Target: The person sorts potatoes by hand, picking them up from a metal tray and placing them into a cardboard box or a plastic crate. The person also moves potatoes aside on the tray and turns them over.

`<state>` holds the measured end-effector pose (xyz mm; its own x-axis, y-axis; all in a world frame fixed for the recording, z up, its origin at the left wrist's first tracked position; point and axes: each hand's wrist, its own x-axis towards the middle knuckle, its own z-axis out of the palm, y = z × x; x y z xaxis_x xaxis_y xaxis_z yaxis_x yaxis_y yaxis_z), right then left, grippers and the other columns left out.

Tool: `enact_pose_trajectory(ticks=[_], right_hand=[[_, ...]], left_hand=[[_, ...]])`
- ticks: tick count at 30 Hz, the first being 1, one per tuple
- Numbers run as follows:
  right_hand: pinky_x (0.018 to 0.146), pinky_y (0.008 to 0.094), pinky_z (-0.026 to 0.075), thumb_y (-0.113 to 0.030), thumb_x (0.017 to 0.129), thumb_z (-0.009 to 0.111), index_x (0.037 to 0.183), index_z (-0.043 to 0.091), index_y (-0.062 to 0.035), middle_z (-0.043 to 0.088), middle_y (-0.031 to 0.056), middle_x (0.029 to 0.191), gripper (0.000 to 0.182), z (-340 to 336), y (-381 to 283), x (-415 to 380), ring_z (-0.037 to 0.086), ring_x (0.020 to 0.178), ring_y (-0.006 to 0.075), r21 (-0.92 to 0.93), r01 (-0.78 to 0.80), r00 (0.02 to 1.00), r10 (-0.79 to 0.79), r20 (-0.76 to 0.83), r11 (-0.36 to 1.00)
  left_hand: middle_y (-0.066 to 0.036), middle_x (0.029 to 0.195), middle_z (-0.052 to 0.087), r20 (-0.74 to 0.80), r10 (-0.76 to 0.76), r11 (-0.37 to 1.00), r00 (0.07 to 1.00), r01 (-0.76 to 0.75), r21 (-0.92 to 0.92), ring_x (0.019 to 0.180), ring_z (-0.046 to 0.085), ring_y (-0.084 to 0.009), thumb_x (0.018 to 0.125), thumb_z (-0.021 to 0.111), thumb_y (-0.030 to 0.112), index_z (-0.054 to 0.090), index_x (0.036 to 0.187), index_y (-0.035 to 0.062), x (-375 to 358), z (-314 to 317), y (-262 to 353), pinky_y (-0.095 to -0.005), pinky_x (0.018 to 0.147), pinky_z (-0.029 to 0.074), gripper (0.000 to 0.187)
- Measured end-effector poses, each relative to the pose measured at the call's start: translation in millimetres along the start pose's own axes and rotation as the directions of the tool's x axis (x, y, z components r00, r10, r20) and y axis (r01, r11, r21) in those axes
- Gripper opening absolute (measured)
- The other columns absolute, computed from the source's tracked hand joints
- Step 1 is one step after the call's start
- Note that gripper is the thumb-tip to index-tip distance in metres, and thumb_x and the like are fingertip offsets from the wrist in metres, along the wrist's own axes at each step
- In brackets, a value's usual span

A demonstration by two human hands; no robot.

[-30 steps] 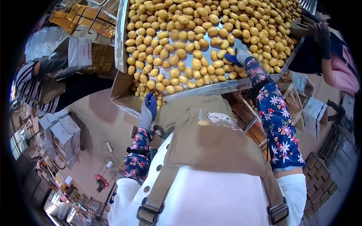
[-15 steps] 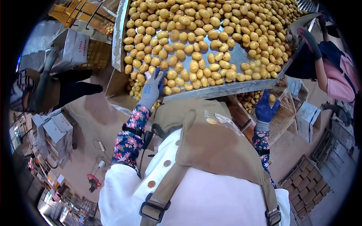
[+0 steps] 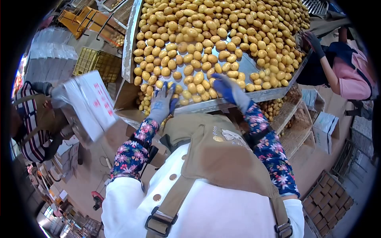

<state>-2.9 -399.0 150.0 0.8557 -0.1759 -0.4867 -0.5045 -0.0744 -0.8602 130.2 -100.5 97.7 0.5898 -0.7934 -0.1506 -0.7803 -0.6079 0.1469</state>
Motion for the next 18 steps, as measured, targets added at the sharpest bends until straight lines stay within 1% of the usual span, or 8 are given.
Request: enact_pose_trajectory(ticks=[1, 2, 4, 7, 9, 13, 15, 18], right_hand=[[0.110, 0.0461, 0.032, -0.046, 0.094, 0.054, 0.136, 0.055, -0.0187, 0.047, 0.0237, 0.142, 0.050, -17.2, 14.9, 2.5, 0.048, 0.129, 0.0375, 0.081, 0.010, 0.993, -0.001, -0.115, 0.997], [0.109, 0.0453, 0.033, -0.046, 0.094, 0.054, 0.137, 0.054, -0.0186, 0.048, 0.0230, 0.142, 0.051, -39.3, 18.9, -6.4, 0.048, 0.129, 0.0364, -0.429, 0.025, 0.950, -0.154, -0.270, 0.903], [0.111, 0.0464, 0.031, -0.047, 0.094, 0.054, 0.139, 0.052, -0.0210, 0.046, 0.0217, 0.144, 0.052, -53.9, 25.0, -30.7, 0.042, 0.134, 0.0386, -0.889, -0.308, 0.907, -0.179, -0.382, 0.339], [0.110, 0.0491, 0.034, -0.042, 0.093, 0.057, 0.142, 0.049, -0.0221, 0.042, 0.0260, 0.146, 0.054, -20.6, 29.4, -44.8, 0.042, 0.132, 0.0460, -0.933, -0.139, 0.986, -0.046, -0.163, 0.332], [0.112, 0.0471, 0.033, -0.048, 0.094, 0.054, 0.142, 0.050, -0.0244, 0.042, 0.0217, 0.148, 0.054, 0.8, 2.6, -27.9, 0.040, 0.136, 0.0423, -0.561, -0.048, 0.971, 0.170, 0.166, 0.826], [0.109, 0.0406, 0.038, -0.035, 0.094, 0.060, 0.140, 0.052, -0.0152, 0.055, 0.0229, 0.135, 0.050, 64.3, -2.5, 24.1, 0.047, 0.133, 0.0338, -0.348, 0.364, 0.907, -0.242, 0.346, 0.864], [0.108, 0.0410, 0.039, -0.029, 0.094, 0.061, 0.138, 0.053, -0.0155, 0.056, 0.0229, 0.134, 0.047, 52.9, 12.6, 36.1, 0.048, 0.131, 0.0355, -0.146, 0.493, 0.851, -0.442, 0.284, 0.858], [0.112, 0.0453, 0.034, -0.026, 0.094, 0.057, 0.141, 0.051, -0.0176, 0.048, 0.0185, 0.144, 0.048, -14.9, 14.2, 9.9, 0.043, 0.136, 0.0362, -0.647, 0.273, 0.921, -0.388, -0.038, 0.712]], left_hand=[[-0.023, 0.150, 0.038, -0.115, 0.000, 0.997, 0.993, 0.008, 0.074, 0.124, 0.052, -0.0394, 0.095, 0.051, 0.042, 0.036, 0.150, 0.0178, -8.9, 6.7, -7.6, -0.0485, 0.102, 0.042, 0.062], [-0.020, 0.144, 0.046, -0.126, -0.012, 0.999, 0.992, 0.017, 0.044, 0.124, 0.051, -0.0373, 0.095, 0.051, 0.036, 0.045, 0.145, 0.0198, -16.7, 5.5, -12.3, -0.0489, 0.104, 0.039, 0.052], [-0.019, 0.142, 0.048, -0.115, -0.080, 0.997, 0.990, 0.078, -0.026, 0.123, 0.052, -0.0369, 0.095, 0.052, 0.034, 0.047, 0.142, 0.0181, -21.7, -1.9, -14.1, -0.0488, 0.104, 0.039, 0.050], [-0.018, 0.135, 0.054, -0.253, -0.103, 0.992, 0.962, 0.079, -0.103, 0.120, 0.054, -0.0385, 0.092, 0.060, 0.027, 0.056, 0.133, 0.0125, 2.9, -31.4, -7.8, -0.0482, 0.098, 0.044, 0.043], [-0.020, 0.139, 0.051, -0.338, -0.104, 0.953, 0.936, -0.004, -0.304, 0.123, 0.050, -0.0419, 0.093, 0.059, 0.029, 0.053, 0.136, 0.0117, 43.5, -27.1, -12.6, -0.0495, 0.103, 0.041, 0.047], [-0.021, 0.150, 0.040, -0.194, -0.135, 0.957, 0.972, 0.077, -0.280, 0.135, 0.037, -0.0462, 0.096, 0.052, 0.040, 0.043, 0.146, 0.0186, 106.6, -35.3, 16.9, -0.0520, 0.112, 0.030, 0.055], [-0.016, 0.152, 0.038, -0.003, -0.136, 0.976, 0.991, 0.133, -0.173, 0.141, 0.030, -0.0446, 0.096, 0.050, 0.045, 0.041, 0.148, 0.0218, 99.3, -35.4, 22.8, -0.0549, 0.114, 0.024, 0.057], [-0.008, 0.154, 0.037, -0.062, 0.000, 1.000, 0.998, -0.001, -0.018, 0.145, 0.025, -0.0401, 0.095, 0.052, 0.044, 0.044, 0.146, 0.0222, 66.7, -7.7, 1.3, -0.0571, 0.116, 0.016, 0.056]])
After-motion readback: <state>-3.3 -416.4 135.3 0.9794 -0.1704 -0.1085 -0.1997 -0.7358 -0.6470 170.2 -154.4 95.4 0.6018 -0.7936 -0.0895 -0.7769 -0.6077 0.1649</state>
